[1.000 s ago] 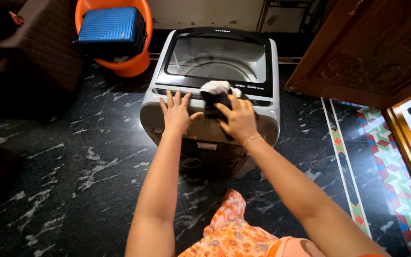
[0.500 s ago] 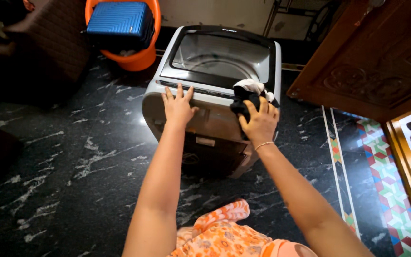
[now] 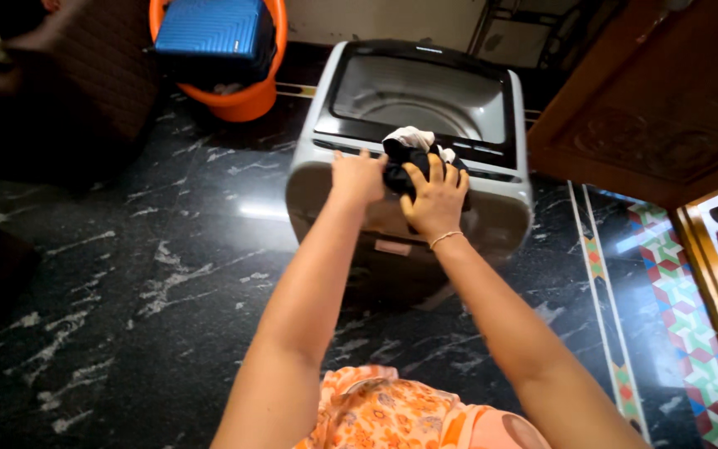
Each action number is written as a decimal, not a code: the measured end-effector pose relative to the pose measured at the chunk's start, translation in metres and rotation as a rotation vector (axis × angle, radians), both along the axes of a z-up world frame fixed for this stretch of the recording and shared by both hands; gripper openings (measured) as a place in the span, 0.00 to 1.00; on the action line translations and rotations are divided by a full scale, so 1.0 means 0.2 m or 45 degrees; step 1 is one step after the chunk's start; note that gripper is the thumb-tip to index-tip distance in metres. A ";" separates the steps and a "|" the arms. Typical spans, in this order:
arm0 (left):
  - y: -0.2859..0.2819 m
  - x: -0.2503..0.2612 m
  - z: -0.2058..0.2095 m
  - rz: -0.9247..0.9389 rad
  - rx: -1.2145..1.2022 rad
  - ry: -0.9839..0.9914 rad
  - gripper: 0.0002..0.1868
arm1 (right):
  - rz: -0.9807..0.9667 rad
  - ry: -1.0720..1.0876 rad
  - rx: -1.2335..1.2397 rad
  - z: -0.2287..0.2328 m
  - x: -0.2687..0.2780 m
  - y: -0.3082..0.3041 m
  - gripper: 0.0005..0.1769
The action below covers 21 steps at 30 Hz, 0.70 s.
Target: The person cleans a washing machine by wiping down its exterior body, lid, and top panel with cloths while turning the machine by hand.
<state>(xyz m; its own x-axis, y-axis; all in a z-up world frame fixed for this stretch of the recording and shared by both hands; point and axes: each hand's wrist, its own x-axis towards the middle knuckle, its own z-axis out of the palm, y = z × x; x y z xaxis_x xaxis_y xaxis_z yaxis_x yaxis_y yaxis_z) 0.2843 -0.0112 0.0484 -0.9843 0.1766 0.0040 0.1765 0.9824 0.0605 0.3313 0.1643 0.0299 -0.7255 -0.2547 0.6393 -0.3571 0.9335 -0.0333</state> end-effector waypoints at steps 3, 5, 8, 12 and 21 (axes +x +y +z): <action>-0.11 -0.02 -0.13 -0.202 -0.011 0.220 0.29 | 0.008 0.015 -0.048 -0.01 -0.04 -0.27 0.29; -0.26 -0.04 -0.24 -0.269 0.328 0.326 0.31 | 0.040 0.006 -0.094 -0.02 -0.05 -0.43 0.31; -0.52 -0.02 -0.29 -0.341 0.830 0.410 0.32 | 0.055 0.061 -0.107 -0.06 -0.05 -0.63 0.33; -0.69 -0.01 -0.27 -0.142 0.950 0.416 0.21 | 0.116 0.164 -0.045 -0.09 -0.01 -0.78 0.34; -0.50 -0.16 -0.34 -0.408 0.796 0.524 0.38 | -0.161 0.082 -0.037 -0.03 0.03 -0.31 0.36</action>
<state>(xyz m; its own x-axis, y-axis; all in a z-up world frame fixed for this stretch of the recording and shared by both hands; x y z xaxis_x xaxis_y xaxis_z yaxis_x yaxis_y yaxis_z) 0.2516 -0.1118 -0.0200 -0.7843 0.2947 0.5458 0.5712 0.6864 0.4501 0.3363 0.1020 0.0231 -0.7079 -0.1446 0.6914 -0.2389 0.9702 -0.0417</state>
